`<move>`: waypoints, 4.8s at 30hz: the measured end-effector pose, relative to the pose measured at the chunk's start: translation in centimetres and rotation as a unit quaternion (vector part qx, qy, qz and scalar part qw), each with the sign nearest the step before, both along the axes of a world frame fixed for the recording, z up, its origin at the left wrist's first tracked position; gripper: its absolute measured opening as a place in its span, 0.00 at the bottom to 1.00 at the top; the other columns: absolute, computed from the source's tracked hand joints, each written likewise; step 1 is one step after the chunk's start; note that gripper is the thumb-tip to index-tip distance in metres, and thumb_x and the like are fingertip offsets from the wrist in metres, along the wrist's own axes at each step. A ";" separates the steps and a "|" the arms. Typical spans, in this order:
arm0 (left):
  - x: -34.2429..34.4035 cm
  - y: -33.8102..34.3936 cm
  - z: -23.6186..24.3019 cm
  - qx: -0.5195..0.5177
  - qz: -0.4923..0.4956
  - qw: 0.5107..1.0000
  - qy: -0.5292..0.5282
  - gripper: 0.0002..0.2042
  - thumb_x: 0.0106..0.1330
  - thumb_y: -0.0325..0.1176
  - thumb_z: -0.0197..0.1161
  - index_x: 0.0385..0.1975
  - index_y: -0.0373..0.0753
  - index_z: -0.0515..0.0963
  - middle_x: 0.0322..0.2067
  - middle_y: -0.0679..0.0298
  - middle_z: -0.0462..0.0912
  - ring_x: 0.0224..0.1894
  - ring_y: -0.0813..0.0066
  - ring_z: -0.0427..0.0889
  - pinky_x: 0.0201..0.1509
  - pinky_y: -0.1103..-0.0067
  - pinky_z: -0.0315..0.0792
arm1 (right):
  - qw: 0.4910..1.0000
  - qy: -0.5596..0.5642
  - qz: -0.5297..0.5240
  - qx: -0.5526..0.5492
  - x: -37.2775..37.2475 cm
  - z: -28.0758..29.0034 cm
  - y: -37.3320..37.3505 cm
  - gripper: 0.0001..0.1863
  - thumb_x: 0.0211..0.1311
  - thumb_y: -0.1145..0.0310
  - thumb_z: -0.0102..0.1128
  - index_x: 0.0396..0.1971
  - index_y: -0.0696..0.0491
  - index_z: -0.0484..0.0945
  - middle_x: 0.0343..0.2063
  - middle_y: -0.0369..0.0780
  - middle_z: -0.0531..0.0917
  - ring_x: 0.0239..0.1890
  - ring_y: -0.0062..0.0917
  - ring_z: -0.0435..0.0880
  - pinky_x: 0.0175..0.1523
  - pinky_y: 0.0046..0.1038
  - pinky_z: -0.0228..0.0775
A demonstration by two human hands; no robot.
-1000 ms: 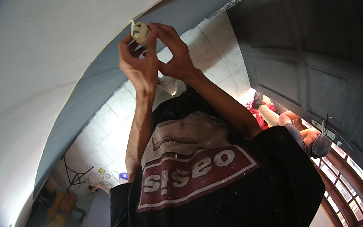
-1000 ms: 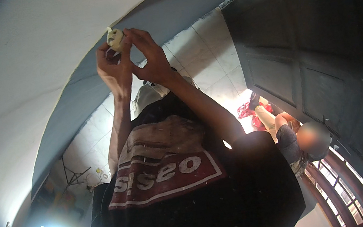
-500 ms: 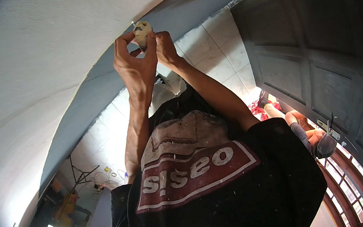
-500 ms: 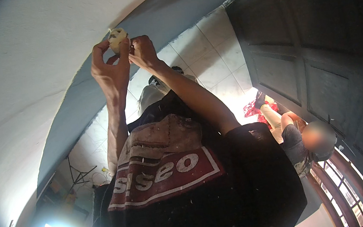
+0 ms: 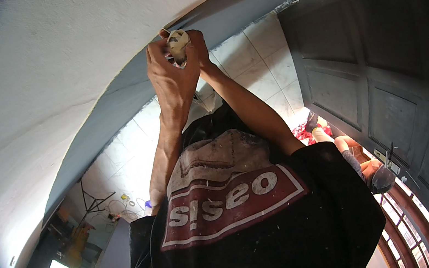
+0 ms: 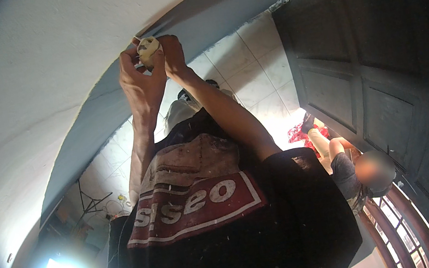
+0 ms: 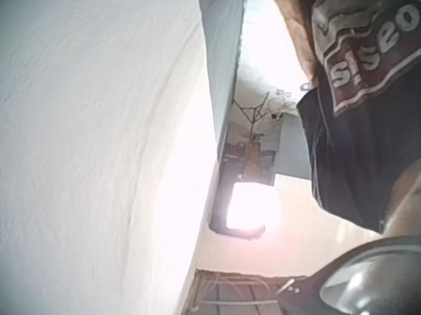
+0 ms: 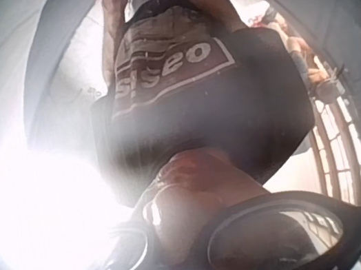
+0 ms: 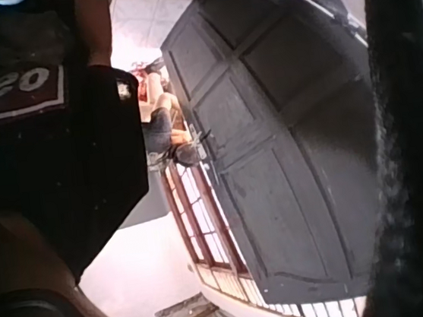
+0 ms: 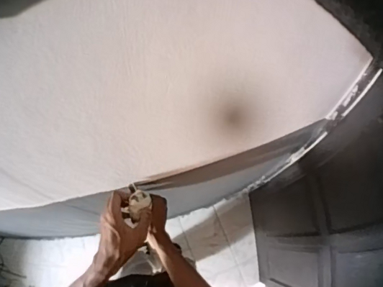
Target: The person applies a white strip along the upper edge of a wall, pressing and smoothing it with both hands. They repeatedly adjust and reposition the strip to ensure it adheres evenly along the wall-ceiling junction.
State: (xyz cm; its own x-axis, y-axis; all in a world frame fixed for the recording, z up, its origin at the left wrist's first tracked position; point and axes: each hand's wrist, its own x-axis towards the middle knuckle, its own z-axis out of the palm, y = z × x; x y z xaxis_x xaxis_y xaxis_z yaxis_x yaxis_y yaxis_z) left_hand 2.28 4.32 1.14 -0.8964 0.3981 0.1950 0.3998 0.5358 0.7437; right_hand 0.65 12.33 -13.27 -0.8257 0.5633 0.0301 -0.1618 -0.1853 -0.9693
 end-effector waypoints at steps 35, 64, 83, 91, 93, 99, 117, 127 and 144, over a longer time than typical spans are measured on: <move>-0.2 -3.4 -1.9 0.078 0.002 0.990 -0.115 0.17 0.65 0.31 0.73 0.50 0.28 0.80 0.42 0.53 0.86 0.45 0.67 0.87 0.46 0.72 0.82 | 0.913 -0.006 0.236 -0.333 3.1 4.5 3.0 0.21 0.73 0.52 0.64 0.49 0.56 0.85 0.45 0.38 0.86 0.52 0.26 0.82 0.64 0.33 0.67; 0.1 -2.5 -3.7 0.175 -0.043 0.970 -0.165 0.34 0.60 0.33 0.81 0.63 0.28 0.71 0.48 0.49 0.85 0.51 0.65 0.87 0.49 0.74 0.86 | 0.920 0.048 0.177 -0.345 5.0 2.7 2.1 0.23 0.76 0.54 0.63 0.58 0.57 0.80 0.52 0.39 0.85 0.55 0.26 0.83 0.63 0.36 0.76; -0.8 -1.1 -1.9 0.040 -0.011 0.994 -0.101 0.29 0.56 0.38 0.83 0.49 0.28 0.75 0.38 0.45 0.90 0.38 0.63 0.92 0.40 0.73 0.88 | 0.759 0.101 0.262 -0.587 -1.9 -4.9 0.8 0.13 0.70 0.64 0.60 0.41 0.60 0.82 0.33 0.45 0.87 0.29 0.29 0.87 0.31 0.30 0.82; -1.2 -0.9 -2.8 0.039 -0.027 0.999 -0.014 0.28 0.56 0.39 0.84 0.47 0.29 0.75 0.35 0.44 0.90 0.38 0.64 0.92 0.41 0.74 0.88 | 0.779 0.161 0.242 -0.556 -1.8 -4.0 -0.4 0.21 0.70 0.60 0.56 0.47 0.64 0.81 0.31 0.45 0.88 0.28 0.33 0.88 0.29 0.30 0.82; -1.1 -0.6 -2.6 0.053 -0.035 0.998 -0.023 0.28 0.56 0.39 0.84 0.47 0.30 0.75 0.34 0.45 0.90 0.37 0.64 0.92 0.41 0.74 0.88 | 0.769 0.172 0.249 -0.564 -2.1 -4.9 -0.4 0.21 0.69 0.60 0.55 0.49 0.64 0.80 0.31 0.46 0.88 0.28 0.34 0.89 0.30 0.30 0.82; -0.7 -1.0 -1.4 0.047 -0.008 0.995 -0.083 0.27 0.54 0.38 0.85 0.44 0.30 0.74 0.32 0.47 0.89 0.34 0.64 0.92 0.37 0.73 0.87 | 0.750 0.193 0.281 -0.566 -2.2 -5.8 -0.4 0.20 0.67 0.63 0.59 0.55 0.55 0.78 0.42 0.43 0.85 0.31 0.36 0.89 0.36 0.33 0.87; -0.8 -3.0 -1.6 0.044 -0.013 0.994 -0.097 0.27 0.51 0.37 0.85 0.43 0.32 0.75 0.26 0.53 0.88 0.26 0.71 0.89 0.31 0.76 0.83 | 0.964 -0.040 0.152 -0.215 -1.7 -2.6 -0.2 0.13 0.71 0.67 0.69 0.50 0.58 0.84 0.26 0.33 0.85 0.23 0.13 0.80 0.26 0.19 0.71; -1.5 -4.2 -2.6 0.049 -0.037 0.994 -0.095 0.27 0.52 0.41 0.85 0.42 0.33 0.76 0.30 0.54 0.89 0.31 0.70 0.90 0.36 0.75 0.86 | 0.978 -0.036 0.129 -0.158 -2.1 -3.3 -0.8 0.14 0.71 0.65 0.69 0.50 0.56 0.84 0.27 0.35 0.86 0.27 0.14 0.83 0.29 0.21 0.75; -1.0 -6.7 -1.5 0.034 -0.058 0.991 -0.118 0.26 0.52 0.40 0.85 0.41 0.34 0.76 0.26 0.57 0.88 0.28 0.74 0.88 0.34 0.78 0.84 | 0.979 -0.122 0.064 -0.153 -1.3 0.6 -2.5 0.22 0.71 0.46 0.68 0.26 0.50 0.85 0.18 0.32 0.81 0.17 0.14 0.77 0.22 0.22 0.68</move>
State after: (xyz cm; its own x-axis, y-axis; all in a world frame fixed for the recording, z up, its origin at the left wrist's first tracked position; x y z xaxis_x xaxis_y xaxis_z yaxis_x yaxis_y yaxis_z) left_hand 1.25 -2.36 -0.34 -0.8693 0.4940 0.0151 0.2657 0.4414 0.8570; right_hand -0.62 9.82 -12.70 -0.8518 0.4061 -0.3310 0.1112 -0.4773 -0.8717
